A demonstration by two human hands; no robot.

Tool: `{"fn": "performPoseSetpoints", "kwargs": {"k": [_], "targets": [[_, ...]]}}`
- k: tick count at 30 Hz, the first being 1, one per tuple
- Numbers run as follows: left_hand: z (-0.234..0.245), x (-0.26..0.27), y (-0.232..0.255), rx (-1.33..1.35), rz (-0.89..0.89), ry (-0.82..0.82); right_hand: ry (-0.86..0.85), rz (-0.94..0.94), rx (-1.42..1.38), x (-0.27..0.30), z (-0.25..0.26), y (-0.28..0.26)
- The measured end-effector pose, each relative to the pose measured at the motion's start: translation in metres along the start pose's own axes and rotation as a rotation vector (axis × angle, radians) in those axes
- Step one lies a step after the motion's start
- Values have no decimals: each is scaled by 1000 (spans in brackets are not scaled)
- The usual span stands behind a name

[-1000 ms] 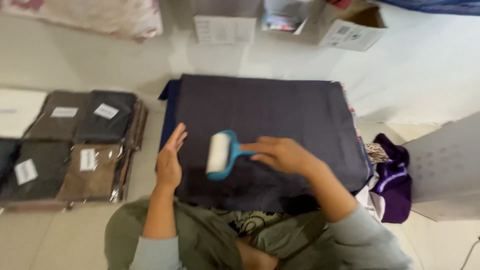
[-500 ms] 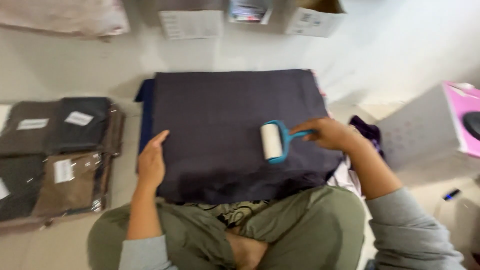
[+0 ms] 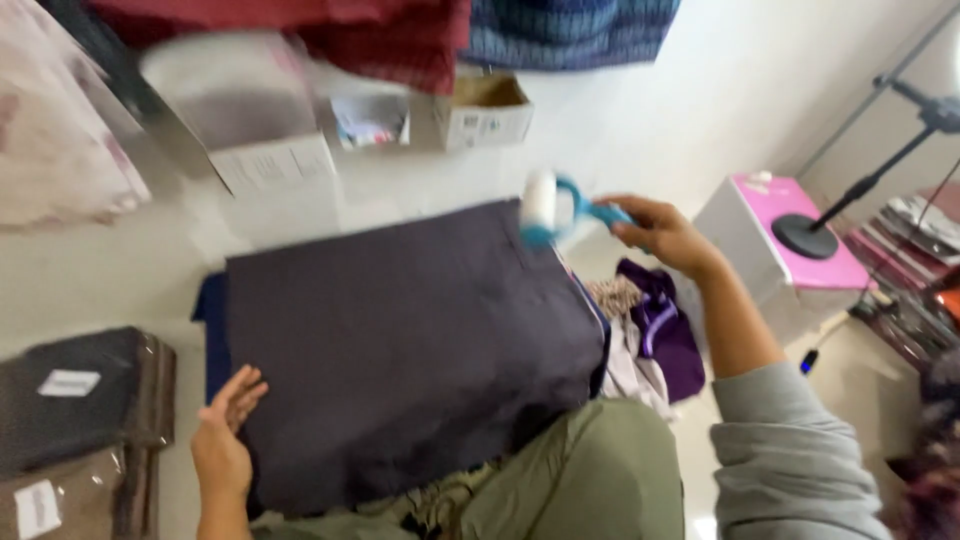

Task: The person folds a brown fabric item by hand, places it into a clear plastic bag, seals the bag with a label, and then uses a lint roller to clean a larger grey fabric item on a blue surface.

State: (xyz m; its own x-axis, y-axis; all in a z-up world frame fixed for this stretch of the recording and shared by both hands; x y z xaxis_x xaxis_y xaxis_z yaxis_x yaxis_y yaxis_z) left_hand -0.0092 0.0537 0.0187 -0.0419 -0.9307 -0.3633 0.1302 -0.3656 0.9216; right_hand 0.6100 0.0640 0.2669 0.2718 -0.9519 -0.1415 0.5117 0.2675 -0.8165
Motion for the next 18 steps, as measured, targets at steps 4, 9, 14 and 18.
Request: {"fn": "performPoseSetpoints", "kwargs": {"k": [4, 9, 14, 18], "targets": [[15, 4, -13, 46, 26, 103, 247, 125, -290, -70, -15, -56], [28, 15, -37, 122, -27, 124, 343, 54, -353, -154, -30, -39], [49, 26, -35, 144, 87, 209, 481, -134, -638, -97, -65, -35], [67, 37, -59, 166, 284, 65, 735, -64, -479, -26, -73, 116]]}}
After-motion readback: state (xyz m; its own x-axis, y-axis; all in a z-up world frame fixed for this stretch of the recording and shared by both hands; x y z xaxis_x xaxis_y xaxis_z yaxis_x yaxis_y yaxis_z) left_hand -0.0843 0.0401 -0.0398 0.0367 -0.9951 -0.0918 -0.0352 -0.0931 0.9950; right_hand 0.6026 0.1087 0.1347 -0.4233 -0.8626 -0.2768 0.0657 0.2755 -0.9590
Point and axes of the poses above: each hand's wrist, its own x-axis away from the middle knuckle, its own z-axis out of the back of the hand, y = z × x, the point moved 6 cm from there along -x, towards the middle knuckle, and after that the axes turned 8 degrees about -y, right-handed, at the moved point
